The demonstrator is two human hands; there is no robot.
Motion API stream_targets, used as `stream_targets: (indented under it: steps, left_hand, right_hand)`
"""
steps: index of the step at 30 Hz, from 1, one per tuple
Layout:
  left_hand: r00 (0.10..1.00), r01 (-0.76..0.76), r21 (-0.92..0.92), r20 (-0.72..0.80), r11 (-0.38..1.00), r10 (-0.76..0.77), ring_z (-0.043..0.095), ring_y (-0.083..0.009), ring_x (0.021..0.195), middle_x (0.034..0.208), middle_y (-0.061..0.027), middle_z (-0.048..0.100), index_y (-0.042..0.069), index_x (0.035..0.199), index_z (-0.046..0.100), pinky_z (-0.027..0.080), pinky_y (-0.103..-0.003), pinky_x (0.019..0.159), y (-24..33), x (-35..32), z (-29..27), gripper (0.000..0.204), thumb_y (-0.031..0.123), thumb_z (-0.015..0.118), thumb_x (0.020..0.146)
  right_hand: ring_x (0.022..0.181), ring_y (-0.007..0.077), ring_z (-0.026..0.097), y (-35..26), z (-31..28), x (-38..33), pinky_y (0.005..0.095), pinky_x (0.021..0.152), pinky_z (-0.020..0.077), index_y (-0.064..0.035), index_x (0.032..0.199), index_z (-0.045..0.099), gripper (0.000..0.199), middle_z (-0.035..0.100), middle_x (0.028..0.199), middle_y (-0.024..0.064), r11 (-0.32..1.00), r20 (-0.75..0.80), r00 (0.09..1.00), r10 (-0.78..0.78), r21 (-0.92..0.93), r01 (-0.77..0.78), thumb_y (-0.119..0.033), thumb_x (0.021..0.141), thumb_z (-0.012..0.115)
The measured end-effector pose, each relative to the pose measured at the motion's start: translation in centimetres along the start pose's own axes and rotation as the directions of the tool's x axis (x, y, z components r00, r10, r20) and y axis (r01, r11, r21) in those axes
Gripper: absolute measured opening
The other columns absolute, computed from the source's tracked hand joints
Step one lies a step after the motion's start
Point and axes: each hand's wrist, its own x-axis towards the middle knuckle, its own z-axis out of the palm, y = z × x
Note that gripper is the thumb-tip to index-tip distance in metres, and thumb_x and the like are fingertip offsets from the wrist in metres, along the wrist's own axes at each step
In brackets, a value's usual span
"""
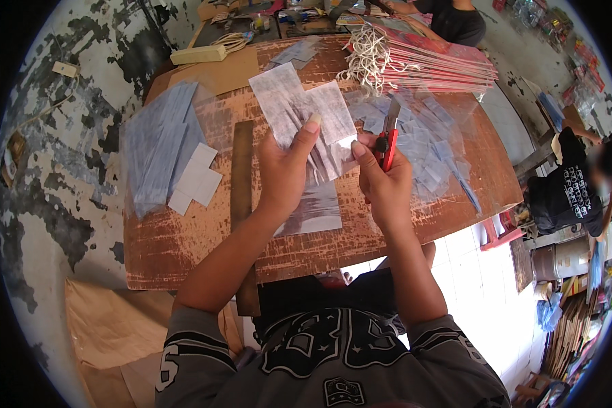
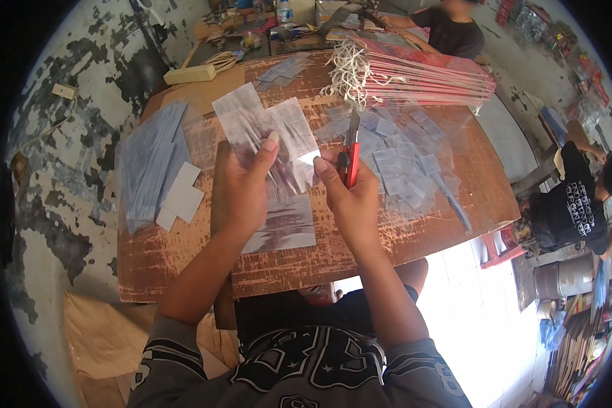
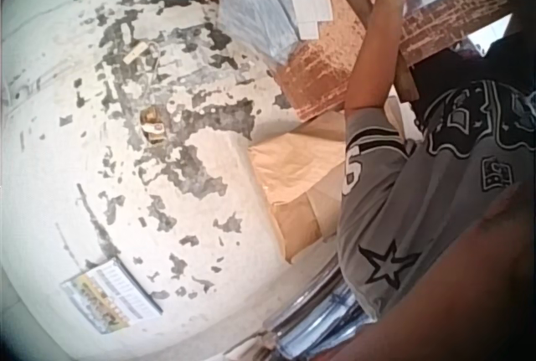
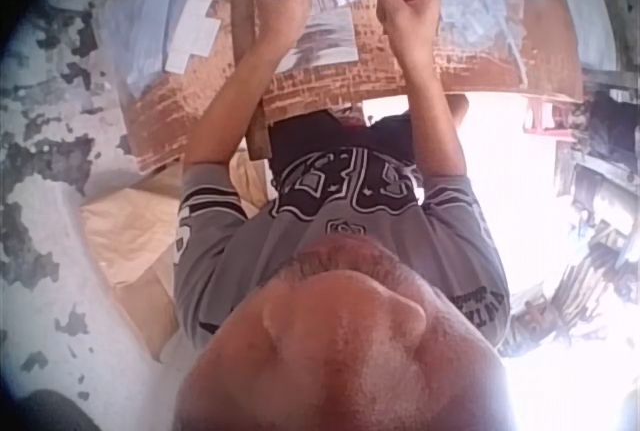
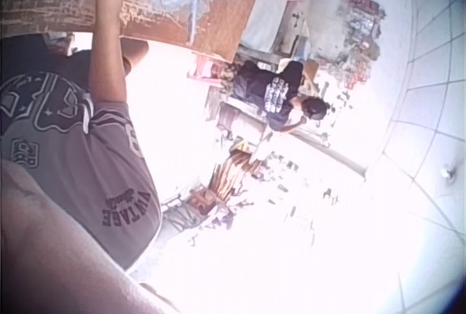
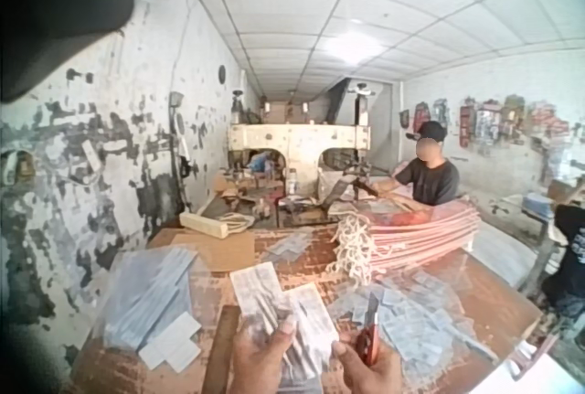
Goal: The person uses a red utility knife to cut small rectangular pieces of white paper on a wooden table. They repeatedly align the paper, cut it, and stack the resulting pieces. The person also uses a wooden ruler to guide the cuts and ensure straight edges.
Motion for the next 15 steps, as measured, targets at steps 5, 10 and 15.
stream_targets:
  steps: [5, 10, 15]
  left_hand:
    - [0.997, 0.068, -0.376, 0.069, 0.924, -0.046, 0.067, -0.0096, 0.111, 0.122, -0.0045, 0.072, 0.001, 0.132, 0.067, 0.054, -0.029, 0.1, -2.0, 0.4, -0.1, 0.031, 0.02, 0.073, 0.108]
    - [0.989, 0.131, -0.473, 0.117, 0.871, -0.085, 0.066, -0.011, 0.116, 0.128, -0.0057, 0.071, 0.003, 0.133, 0.065, 0.053, -0.03, 0.103, -3.4, 0.3, -0.6, 0.033, 0.02, 0.074, 0.107]
    - [0.994, 0.111, -0.344, 0.043, 0.932, -0.102, 0.069, -0.012, 0.108, 0.124, -0.0068, 0.072, 0.001, 0.132, 0.065, 0.057, -0.031, 0.093, -2.3, 0.1, -0.7, 0.037, 0.024, 0.076, 0.105]
  right_hand:
    - [0.049, 0.0024, 0.04, 0.0, 0.3, -0.2, 0.0233, 0.045, 0.0303, -0.0033, 0.123, 0.067, 0.024, 0.069, 0.086, 0.0, 0.934, 0.096, 0.981, 0.167, 0.303, -0.189, -0.018, 0.106, 0.075]
    - [0.049, 0.0023, 0.039, 1.2, 0.4, -0.2, 0.0229, 0.045, 0.0295, -0.0044, 0.124, 0.066, 0.024, 0.067, 0.085, -0.0003, 0.839, 0.193, 0.951, 0.242, 0.451, -0.305, -0.018, 0.106, 0.075]
    - [0.053, 0.0019, 0.043, 0.5, 0.1, 0.0, 0.0228, 0.046, 0.0309, -0.0036, 0.122, 0.069, 0.023, 0.067, 0.084, -0.0008, 0.976, -0.008, 0.992, 0.124, 0.183, -0.121, -0.018, 0.105, 0.076]
